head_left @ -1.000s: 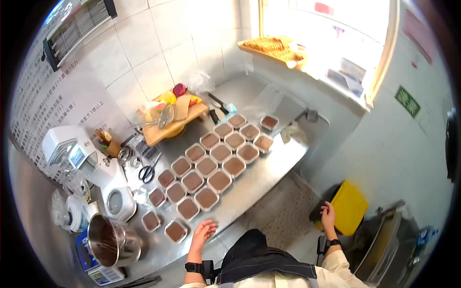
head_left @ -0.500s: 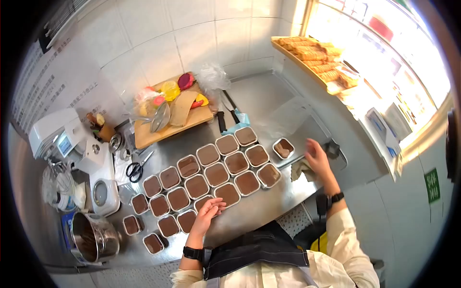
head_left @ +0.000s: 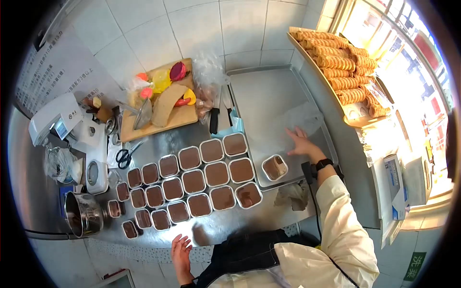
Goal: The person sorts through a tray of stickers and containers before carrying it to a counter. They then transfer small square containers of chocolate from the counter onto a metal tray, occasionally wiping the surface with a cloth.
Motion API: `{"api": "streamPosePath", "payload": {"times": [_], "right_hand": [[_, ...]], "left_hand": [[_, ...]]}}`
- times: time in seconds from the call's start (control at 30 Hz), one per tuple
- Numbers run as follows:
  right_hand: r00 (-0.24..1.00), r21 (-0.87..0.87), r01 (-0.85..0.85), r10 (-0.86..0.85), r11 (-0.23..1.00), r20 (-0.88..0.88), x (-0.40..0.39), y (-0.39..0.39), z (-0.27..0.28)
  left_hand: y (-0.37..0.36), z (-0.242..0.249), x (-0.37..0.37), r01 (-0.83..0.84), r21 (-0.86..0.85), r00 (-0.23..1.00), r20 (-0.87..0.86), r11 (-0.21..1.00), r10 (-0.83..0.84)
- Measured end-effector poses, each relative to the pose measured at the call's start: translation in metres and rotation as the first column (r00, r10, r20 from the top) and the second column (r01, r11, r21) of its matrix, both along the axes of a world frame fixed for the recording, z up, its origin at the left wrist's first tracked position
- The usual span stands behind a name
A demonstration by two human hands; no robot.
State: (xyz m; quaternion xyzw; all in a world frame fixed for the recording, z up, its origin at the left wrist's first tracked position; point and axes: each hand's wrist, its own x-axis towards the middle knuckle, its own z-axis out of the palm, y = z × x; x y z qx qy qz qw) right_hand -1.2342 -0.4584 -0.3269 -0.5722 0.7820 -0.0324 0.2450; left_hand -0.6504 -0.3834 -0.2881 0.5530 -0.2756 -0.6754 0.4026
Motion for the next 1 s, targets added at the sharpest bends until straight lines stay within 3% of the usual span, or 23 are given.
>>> {"api": "streamPosePath", "payload": {"times": [0.03, 0.17, 0.23, 0.27, 0.33, 0.37, 0.43, 0.5, 0.57, 0.63, 0.77, 0.83, 0.87, 0.97, 1.0], "right_hand": [[0.992, -0.076, 0.01, -0.02, 0.997, -0.127, 0.002, 0.0, 0.001], [0.997, -0.185, 0.007, -0.02, 0.983, -0.069, -0.019, -0.038, -0.023], [0.961, -0.356, 0.207, -0.258, 0.911, -0.102, -0.012, -0.062, 0.013], [0.965, -0.365, 0.187, -0.239, 0.912, -0.103, -0.003, -0.074, 0.035], [0.972, -0.672, 0.184, -0.232, 0.718, 0.018, 0.028, -0.105, 0.07], [0.975, -0.679, 0.174, -0.221, 0.713, 0.018, 0.041, -0.125, 0.073], [0.973, -0.687, -0.133, -0.037, 0.714, -0.228, 0.075, -0.165, 0.069], [0.998, -0.689, -0.034, -0.013, 0.724, -0.063, 0.121, -0.197, 0.059], [0.997, -0.613, -0.073, 0.075, 0.786, -0.023, 0.162, -0.23, 0.034], [0.968, -0.493, 0.013, 0.112, 0.87, 0.223, 0.216, -0.247, 0.029], [0.898, -0.333, -0.067, 0.203, 0.94, 0.391, 0.261, -0.245, 0.004], [0.956, -0.502, -0.237, 0.291, 0.832, 0.03, 0.272, -0.243, -0.028], [0.957, -0.497, -0.232, 0.288, 0.836, 0.037, 0.27, -0.242, -0.035], [0.824, -0.401, -0.539, 0.563, 0.741, -0.066, 0.242, -0.22, 0.007], [0.838, -0.386, -0.52, 0.543, 0.762, -0.057, 0.226, -0.206, 0.029]], "left_hand": [[0.0, 0.001, -0.004, 0.008, 0.008, 1.0, 0.007, 1.0, -0.008], [-0.016, 0.0, -0.018, 0.067, -0.029, 0.997, 0.049, 0.997, -0.066], [-0.026, 0.002, -0.024, 0.053, -0.047, 0.998, 0.03, 0.997, -0.051], [-0.029, 0.003, -0.025, 0.069, -0.052, 0.998, 0.015, 0.996, -0.068], [-0.031, -0.002, -0.028, 0.042, -0.067, 0.999, -0.009, 0.997, -0.042], [-0.03, -0.005, -0.028, 0.049, -0.05, 0.999, -0.013, 0.998, -0.05], [-0.026, -0.016, -0.021, 0.043, -0.03, 0.998, -0.048, 0.999, -0.044], [-0.018, -0.022, -0.015, -0.014, -0.013, 0.998, -0.069, 1.0, 0.013], [-0.01, -0.024, -0.009, -0.072, 0.026, 0.996, -0.059, 0.997, 0.073], [-0.004, -0.024, -0.002, -0.126, 0.042, 0.991, -0.037, 0.991, 0.128], [0.005, -0.028, 0.013, -0.201, 0.055, 0.979, -0.029, 0.978, 0.203], [0.009, -0.029, 0.019, -0.217, 0.058, 0.976, -0.018, 0.974, 0.218], [0.01, -0.031, 0.021, -0.223, 0.06, 0.974, -0.021, 0.973, 0.225], [0.006, -0.035, 0.02, -0.209, 0.069, 0.977, -0.021, 0.975, 0.211], [0.003, -0.036, 0.019, -0.19, 0.073, 0.981, -0.016, 0.979, 0.192]]}}
